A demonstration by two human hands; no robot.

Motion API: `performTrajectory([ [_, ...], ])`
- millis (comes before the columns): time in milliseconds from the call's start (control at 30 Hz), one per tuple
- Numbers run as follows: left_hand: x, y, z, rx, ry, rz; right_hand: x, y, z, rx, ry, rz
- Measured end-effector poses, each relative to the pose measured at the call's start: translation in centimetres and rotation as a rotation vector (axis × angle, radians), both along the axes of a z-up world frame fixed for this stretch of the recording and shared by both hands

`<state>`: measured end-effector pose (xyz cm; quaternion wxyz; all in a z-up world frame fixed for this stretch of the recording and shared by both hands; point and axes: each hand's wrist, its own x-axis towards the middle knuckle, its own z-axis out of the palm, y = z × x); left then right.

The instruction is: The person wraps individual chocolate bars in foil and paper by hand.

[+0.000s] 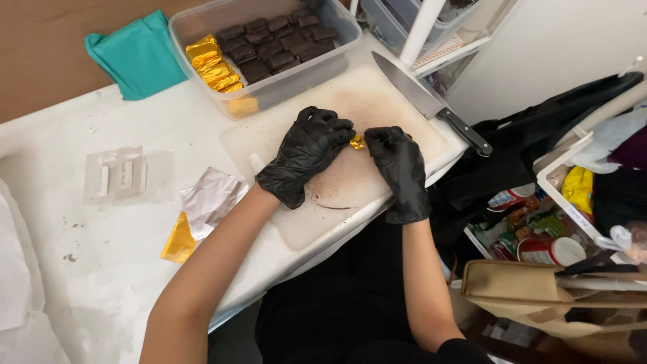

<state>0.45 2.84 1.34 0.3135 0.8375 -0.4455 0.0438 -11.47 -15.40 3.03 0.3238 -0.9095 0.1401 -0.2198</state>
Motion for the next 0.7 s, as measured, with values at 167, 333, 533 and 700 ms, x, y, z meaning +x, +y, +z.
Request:
performTrajectory([
  [167, 0.7, 0.1, -0.7, 0.04, -0.074, -0.035, -0.8, 2.2, 3.1, 0.095, -0.024, 0.067],
  [333, 1.4, 0.5, -1.7, 0.078, -0.121, -0.065, -0.1, -0.5, -0.1, 0.06, -0.005, 0.088],
  [533, -0.4, 0.7, 2.4, 0.03, 0.071, -0.099, -0.4, 0.9, 2.2, 0.229, -0.034, 0.121],
  [700, -0.8, 0.8, 3.0, -0.012, 0.275, -0.103, -0.9, 0.4, 1.7, 0.254, -0.062, 0.148],
])
